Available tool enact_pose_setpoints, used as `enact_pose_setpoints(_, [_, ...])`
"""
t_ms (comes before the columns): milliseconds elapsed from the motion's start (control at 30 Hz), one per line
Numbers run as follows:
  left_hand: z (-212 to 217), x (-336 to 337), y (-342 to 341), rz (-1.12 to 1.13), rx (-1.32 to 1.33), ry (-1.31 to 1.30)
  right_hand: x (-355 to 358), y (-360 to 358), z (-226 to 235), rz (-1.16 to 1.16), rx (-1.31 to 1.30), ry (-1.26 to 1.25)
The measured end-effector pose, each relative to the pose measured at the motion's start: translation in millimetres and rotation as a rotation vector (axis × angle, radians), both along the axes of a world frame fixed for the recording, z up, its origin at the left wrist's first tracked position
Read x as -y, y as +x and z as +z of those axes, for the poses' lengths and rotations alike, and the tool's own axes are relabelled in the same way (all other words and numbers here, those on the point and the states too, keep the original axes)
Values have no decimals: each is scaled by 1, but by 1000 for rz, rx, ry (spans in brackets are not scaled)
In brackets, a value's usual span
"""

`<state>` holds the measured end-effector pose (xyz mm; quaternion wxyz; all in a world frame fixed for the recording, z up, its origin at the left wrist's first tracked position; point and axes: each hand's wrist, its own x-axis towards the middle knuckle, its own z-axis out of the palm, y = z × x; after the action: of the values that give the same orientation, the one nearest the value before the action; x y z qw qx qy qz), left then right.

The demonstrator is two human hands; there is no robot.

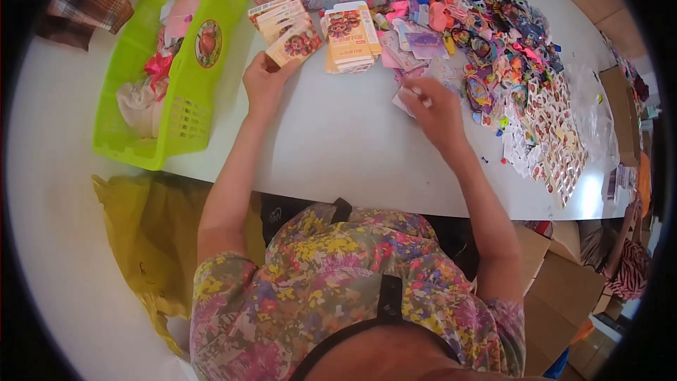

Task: Packaging and sorting small hair accessories into plastic bags and boxes.

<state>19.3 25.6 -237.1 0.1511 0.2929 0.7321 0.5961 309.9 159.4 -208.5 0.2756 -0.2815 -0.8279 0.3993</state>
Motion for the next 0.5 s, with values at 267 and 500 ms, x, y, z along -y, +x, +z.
enact_pose_setpoints(267, [0,-10,-1,158,-313,-174,-57,-107,0,-175,312,288])
enact_pose_setpoints(500, [9,0,8,202,-346,-162,-57,-112,-3,-217,201,183])
